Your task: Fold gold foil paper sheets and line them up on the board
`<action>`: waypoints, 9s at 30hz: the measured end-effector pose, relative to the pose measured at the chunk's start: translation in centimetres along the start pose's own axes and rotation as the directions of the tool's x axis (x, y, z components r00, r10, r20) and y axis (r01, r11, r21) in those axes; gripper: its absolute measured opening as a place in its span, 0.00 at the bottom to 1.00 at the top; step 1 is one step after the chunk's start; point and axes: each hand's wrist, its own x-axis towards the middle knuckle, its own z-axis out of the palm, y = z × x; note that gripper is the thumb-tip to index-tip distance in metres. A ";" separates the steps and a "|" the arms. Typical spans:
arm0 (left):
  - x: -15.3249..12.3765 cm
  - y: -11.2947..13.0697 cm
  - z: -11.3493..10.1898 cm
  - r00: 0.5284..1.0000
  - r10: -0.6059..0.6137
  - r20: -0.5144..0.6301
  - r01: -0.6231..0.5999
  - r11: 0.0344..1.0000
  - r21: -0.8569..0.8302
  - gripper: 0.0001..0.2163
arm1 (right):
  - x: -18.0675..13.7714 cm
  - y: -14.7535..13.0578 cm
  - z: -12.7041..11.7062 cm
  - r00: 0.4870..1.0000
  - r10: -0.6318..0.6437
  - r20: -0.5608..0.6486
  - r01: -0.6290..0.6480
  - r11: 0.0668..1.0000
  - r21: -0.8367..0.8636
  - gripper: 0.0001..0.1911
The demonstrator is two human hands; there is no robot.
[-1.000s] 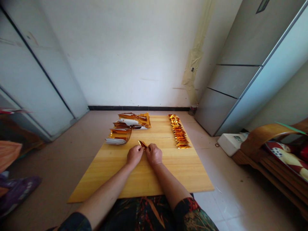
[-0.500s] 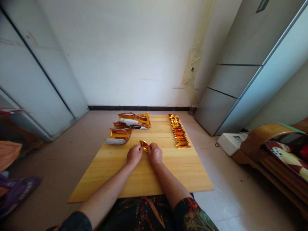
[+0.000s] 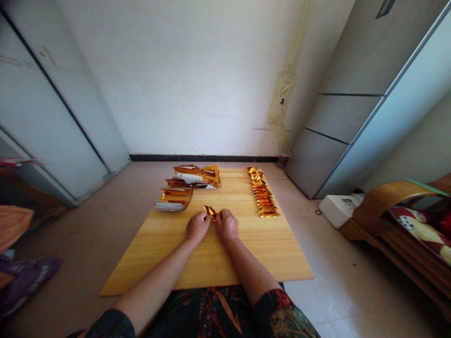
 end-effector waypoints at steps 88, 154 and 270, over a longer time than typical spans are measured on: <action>-0.7 -1.3 -0.3 0.993 0.118 0.022 -0.104 0.940 -0.326 0.08 | -2.2 6.7 -11.7 0.963 -0.266 -0.031 0.208 0.816 -0.539 0.15; -0.9 -1.1 -0.3 0.989 0.147 0.007 -0.140 0.956 -0.257 0.08 | -0.6 12.3 -15.4 0.998 0.063 0.018 -0.029 0.679 -0.734 0.08; -4.1 -1.5 -0.8 0.842 0.522 -0.139 -0.483 0.843 0.237 0.15 | -1.5 -1.9 -3.5 0.764 0.361 0.536 -0.501 0.854 0.139 0.16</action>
